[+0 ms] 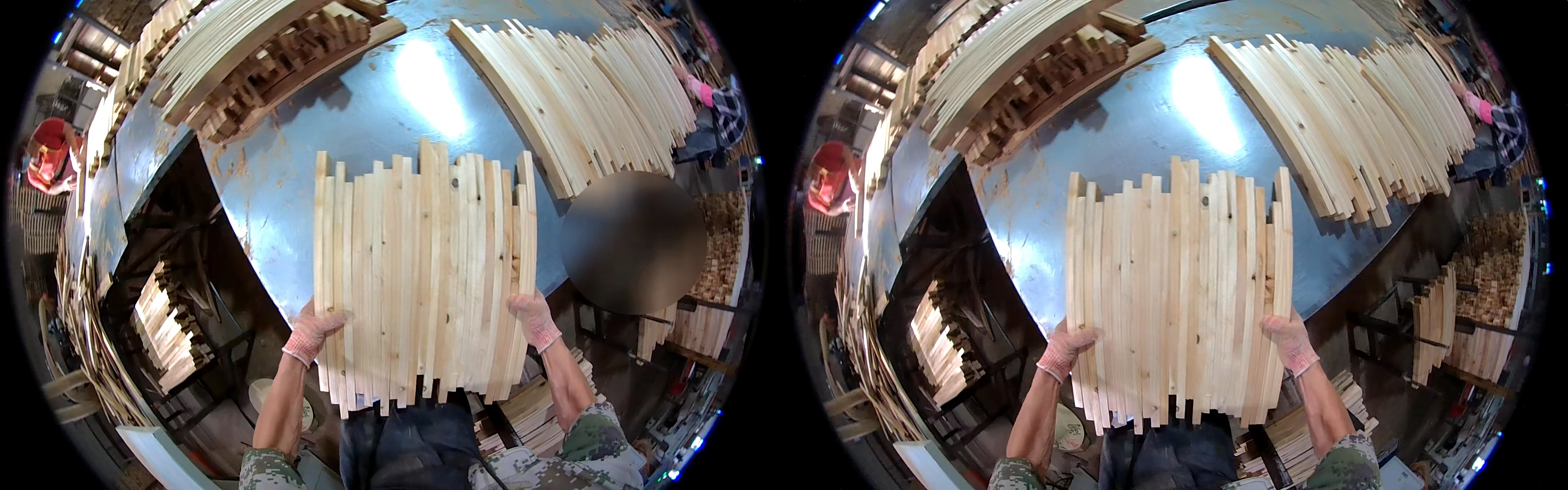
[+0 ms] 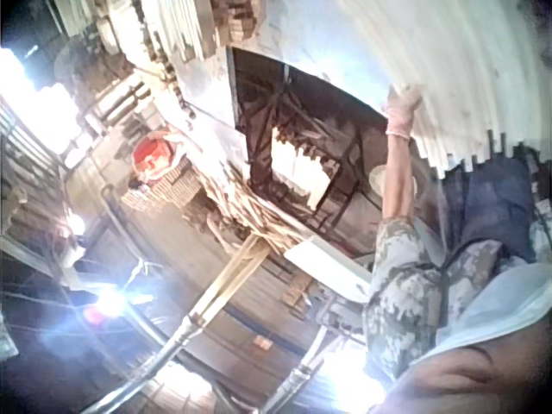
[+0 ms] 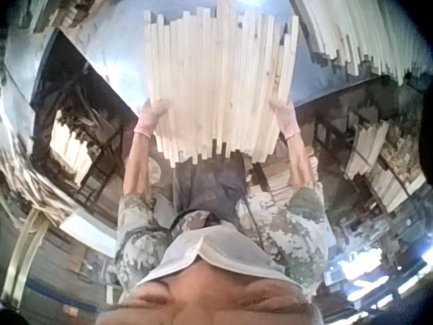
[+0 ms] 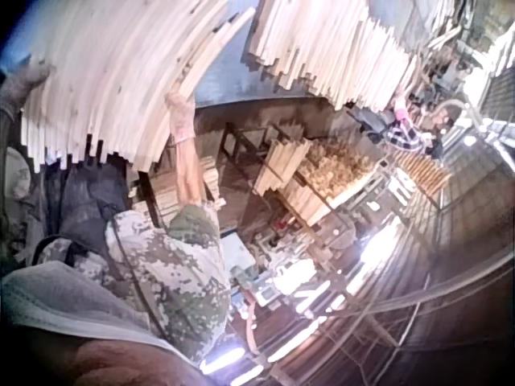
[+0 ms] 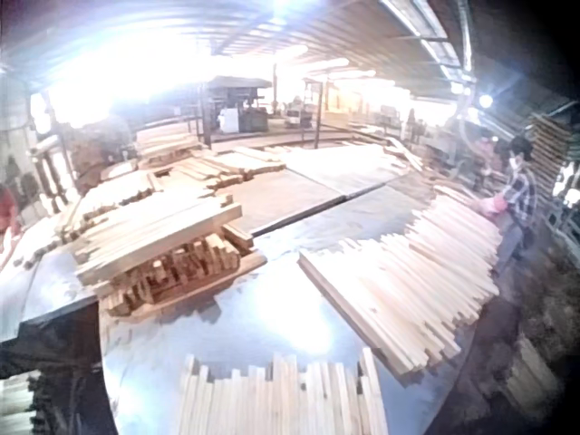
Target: The person repeatedly picks up stacks of light-colored wooden planks from a metal table and places them onto a conveyor belt. The person wears pink gloves and a camouflage shirt while performing this repetitive stacking task in a workshop environment.
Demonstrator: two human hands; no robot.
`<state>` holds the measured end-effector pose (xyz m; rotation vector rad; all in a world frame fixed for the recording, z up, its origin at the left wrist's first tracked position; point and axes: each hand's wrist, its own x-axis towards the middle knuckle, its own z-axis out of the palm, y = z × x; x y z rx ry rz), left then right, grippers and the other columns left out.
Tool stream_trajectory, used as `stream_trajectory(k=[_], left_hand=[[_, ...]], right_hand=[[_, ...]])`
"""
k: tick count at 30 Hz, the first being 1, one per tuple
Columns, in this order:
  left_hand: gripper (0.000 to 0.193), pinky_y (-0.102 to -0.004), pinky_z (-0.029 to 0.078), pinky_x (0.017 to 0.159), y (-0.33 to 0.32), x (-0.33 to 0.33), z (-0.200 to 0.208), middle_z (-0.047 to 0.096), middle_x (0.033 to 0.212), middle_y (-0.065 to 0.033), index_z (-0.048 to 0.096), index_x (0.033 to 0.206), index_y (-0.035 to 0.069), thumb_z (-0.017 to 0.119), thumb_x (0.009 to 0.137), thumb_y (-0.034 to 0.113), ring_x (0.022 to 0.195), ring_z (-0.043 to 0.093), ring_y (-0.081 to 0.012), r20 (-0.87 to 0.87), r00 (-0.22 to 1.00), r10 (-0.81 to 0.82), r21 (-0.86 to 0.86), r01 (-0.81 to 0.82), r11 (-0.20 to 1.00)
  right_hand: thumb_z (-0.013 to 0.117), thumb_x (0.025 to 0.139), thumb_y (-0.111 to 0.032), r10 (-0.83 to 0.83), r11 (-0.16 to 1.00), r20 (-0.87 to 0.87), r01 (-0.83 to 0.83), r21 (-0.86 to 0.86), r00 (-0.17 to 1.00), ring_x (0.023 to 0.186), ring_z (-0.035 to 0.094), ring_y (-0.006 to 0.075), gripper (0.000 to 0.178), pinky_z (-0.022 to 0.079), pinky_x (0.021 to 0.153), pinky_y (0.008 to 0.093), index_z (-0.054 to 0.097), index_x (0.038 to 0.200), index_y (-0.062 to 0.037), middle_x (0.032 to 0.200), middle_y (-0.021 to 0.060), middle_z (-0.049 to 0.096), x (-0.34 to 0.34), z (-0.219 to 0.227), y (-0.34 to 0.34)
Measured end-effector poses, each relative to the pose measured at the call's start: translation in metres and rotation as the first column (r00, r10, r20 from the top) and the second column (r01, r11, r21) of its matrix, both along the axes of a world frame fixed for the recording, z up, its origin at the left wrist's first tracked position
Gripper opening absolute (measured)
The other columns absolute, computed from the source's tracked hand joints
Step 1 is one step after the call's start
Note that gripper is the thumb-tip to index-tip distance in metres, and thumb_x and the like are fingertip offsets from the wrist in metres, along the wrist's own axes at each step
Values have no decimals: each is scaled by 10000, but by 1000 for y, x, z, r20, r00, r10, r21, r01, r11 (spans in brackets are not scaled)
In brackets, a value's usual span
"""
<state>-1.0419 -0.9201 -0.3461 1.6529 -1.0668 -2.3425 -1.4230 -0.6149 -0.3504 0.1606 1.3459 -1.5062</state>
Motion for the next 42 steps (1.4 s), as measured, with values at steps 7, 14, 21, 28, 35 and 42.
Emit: stream_trajectory(k=[7, 14, 21, 28, 35, 42], left_hand=[[647, -324, 566, 943, 31, 52, 31, 732, 1181, -52, 647, 1407, -7, 892, 839, 184, 1039, 677, -152, -8, 1000, -22, -8, 22, 1000], [663, -331, 547, 999, 92, 211, 31, 709, 1203, -31, 643, 1377, 5, 917, 812, 216, 1084, 650, -139, -48, 988, 144, -246, -152, 957], [803, -352, 530, 1066, 201, 383, 190, 681, 1285, -78, 570, 1440, -17, 956, 789, 252, 1188, 632, -164, -92, 891, 445, -340, -448, 827], [748, -344, 515, 1049, 349, 551, 301, 691, 1279, -66, 584, 1427, 6, 932, 826, 284, 1205, 628, -169, -163, 690, 705, -448, -689, 571], [841, -410, 498, 1123, 549, 718, 304, 666, 1428, -93, 502, 1574, 32, 895, 846, 189, 1301, 614, -209, -376, 171, 911, -396, -918, 9], [825, -446, 583, 1038, 677, 795, 308, 697, 1363, -160, 506, 1507, -37, 930, 854, 237, 1228, 690, -267, -211, -175, 962, -311, -921, -236]], right_hand=[[839, 840, -161, 59, 992, 58, -65, 112, 997, 911, 717, 179, 456, 613, 856, 350, 677, 1240, -13, 1022, 40, 718, 28, -11, 49], [827, 859, -216, 237, 971, -142, -238, 13, 961, 843, 623, 103, 492, 519, 749, 265, 651, 1281, -35, 975, -41, 657, 122, -25, 26], [735, 963, -297, 564, 763, -216, -603, -232, 797, 836, 589, 134, 240, 526, 830, 366, 606, 870, -117, 887, -42, 583, 235, 103, -48], [726, 952, -222, 716, 628, -268, -762, -157, 645, 857, 588, 129, 201, 505, 794, 337, 599, 847, -107, 868, -35, 588, 447, 283, -93], [755, 903, -114, 946, -25, -292, -867, -497, 140, 848, 618, 168, 159, 510, 839, 320, 610, 905, -50, 912, 2, 636, 738, 288, -138], [716, 846, 29, 924, -349, -261, -893, -285, -278, 833, 711, 207, 404, 616, 848, 353, 608, 1234, 62, 903, 83, 691, 981, 277, -122]])
